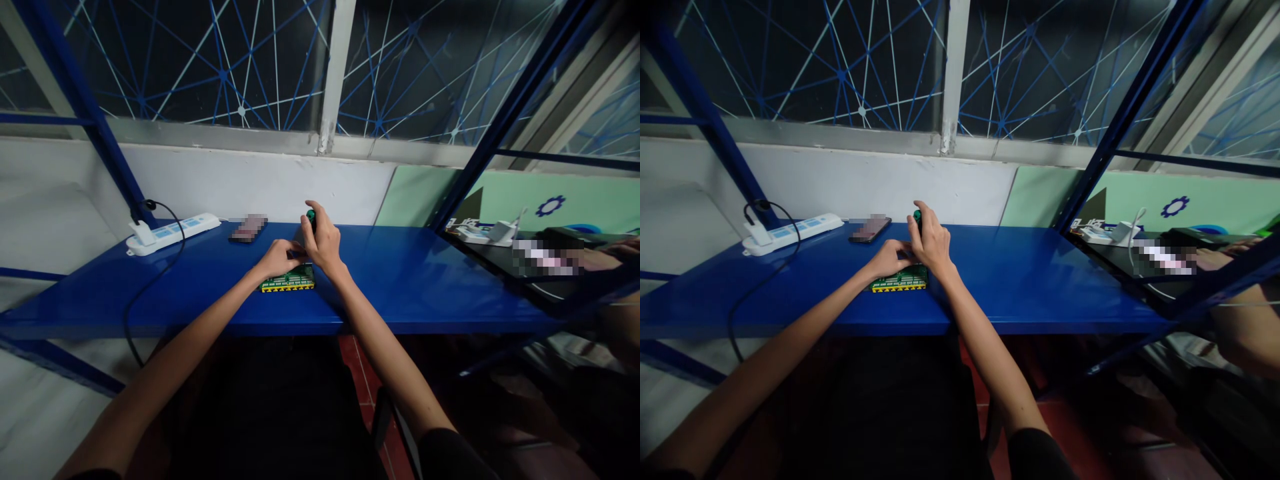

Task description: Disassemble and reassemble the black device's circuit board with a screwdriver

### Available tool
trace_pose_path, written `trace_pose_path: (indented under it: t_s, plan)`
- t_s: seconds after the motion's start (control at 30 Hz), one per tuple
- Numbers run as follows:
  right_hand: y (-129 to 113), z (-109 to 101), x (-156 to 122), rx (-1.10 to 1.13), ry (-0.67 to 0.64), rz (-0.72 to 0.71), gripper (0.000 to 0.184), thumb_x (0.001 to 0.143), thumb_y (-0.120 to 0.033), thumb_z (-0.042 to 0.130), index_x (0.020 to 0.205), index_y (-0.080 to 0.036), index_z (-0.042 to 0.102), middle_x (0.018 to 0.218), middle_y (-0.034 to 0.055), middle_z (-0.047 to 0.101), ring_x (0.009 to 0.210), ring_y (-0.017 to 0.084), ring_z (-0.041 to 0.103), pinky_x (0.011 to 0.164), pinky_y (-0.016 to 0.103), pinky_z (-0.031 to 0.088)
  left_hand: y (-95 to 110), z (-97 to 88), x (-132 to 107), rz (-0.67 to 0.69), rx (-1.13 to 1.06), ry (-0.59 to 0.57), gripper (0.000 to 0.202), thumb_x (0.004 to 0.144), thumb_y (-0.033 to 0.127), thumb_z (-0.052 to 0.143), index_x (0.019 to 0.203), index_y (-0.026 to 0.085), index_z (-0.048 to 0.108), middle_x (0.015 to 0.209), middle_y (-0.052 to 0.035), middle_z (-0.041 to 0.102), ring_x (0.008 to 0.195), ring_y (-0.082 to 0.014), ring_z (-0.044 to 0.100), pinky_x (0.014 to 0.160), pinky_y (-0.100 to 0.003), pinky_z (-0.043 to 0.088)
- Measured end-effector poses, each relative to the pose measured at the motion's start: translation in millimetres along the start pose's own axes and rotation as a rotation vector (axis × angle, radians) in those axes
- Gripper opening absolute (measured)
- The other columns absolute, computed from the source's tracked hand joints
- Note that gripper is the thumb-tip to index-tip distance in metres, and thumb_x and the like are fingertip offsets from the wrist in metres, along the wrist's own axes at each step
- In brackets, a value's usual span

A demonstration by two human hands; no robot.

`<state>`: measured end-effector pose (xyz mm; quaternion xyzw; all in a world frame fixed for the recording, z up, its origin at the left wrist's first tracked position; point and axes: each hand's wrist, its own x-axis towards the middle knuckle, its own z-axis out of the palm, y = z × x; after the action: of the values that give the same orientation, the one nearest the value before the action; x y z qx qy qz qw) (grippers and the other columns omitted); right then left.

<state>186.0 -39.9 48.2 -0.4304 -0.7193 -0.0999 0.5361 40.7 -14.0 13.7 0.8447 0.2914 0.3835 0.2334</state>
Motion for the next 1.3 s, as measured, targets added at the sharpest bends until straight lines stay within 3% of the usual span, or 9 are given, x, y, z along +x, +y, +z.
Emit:
trace_pose_path:
  t_s: [0.37, 0.53, 0.73, 0.93, 1.3]
  plan:
    - [0, 2, 0, -0.002, -0.001, 0.002, 0.042, 0.101, -0.039, 0.034, 0.135, -0.020, 0.048, 0.120, 0.0094, 0.065, 0.096, 0.021, 0.065, 0.071, 0.031, 0.051, -5, 0.2, 1, -0.057, -0.063, 0.010, 0.020, 0.074, 0.023, 0.067, 0.087, 0.013, 0.078, 0.087, -0.0080, 0.077, 0.078, -0.0220, 0.071, 0.069, -0.028, 0.053]
    - [0, 2, -1, -0.010, -0.004, 0.004, 0.044, 0.101, -0.039, 0.033, 0.137, -0.019, 0.047, 0.119, 0.0101, 0.065, 0.096, 0.021, 0.064, 0.070, 0.031, 0.051, 0, -0.5, 1, -0.058, -0.033, -0.012, 0.020, 0.074, 0.022, 0.066, 0.087, 0.014, 0.078, 0.087, -0.0079, 0.077, 0.079, -0.0218, 0.071, 0.069, -0.028, 0.053]
    - [-1, 1, -1, -0.030, -0.006, 0.004, 0.044, 0.101, -0.039, 0.032, 0.138, -0.020, 0.046, 0.121, 0.0103, 0.064, 0.096, 0.022, 0.064, 0.069, 0.031, 0.050, 2, -0.5, 0, -0.054, 0.046, 0.045, 0.014, 0.071, 0.021, 0.069, 0.081, 0.015, 0.078, 0.085, -0.0063, 0.077, 0.073, -0.0194, 0.070, 0.066, -0.025, 0.051]
    - [-2, 1, -1, -0.038, -0.021, 0.005, 0.044, 0.101, -0.038, 0.033, 0.140, -0.021, 0.043, 0.121, 0.0103, 0.064, 0.098, 0.022, 0.064, 0.070, 0.031, 0.050, 2, -1.2, 0, -0.051, -0.001, -0.009, 0.016, 0.074, 0.024, 0.069, 0.082, 0.014, 0.078, 0.085, -0.0070, 0.077, 0.073, -0.0200, 0.069, 0.065, -0.026, 0.052]
    - [-1, 1, -1, -0.023, -0.019, 0.009, 0.044, 0.101, -0.039, 0.033, 0.138, -0.020, 0.045, 0.116, 0.0108, 0.066, 0.095, 0.022, 0.064, 0.070, 0.032, 0.050, 6, -3.0, -1, -0.023, 0.011, -0.047, 0.018, 0.076, 0.014, 0.063, 0.086, 0.014, 0.078, 0.087, -0.0070, 0.077, 0.076, -0.0199, 0.070, 0.068, -0.026, 0.053]
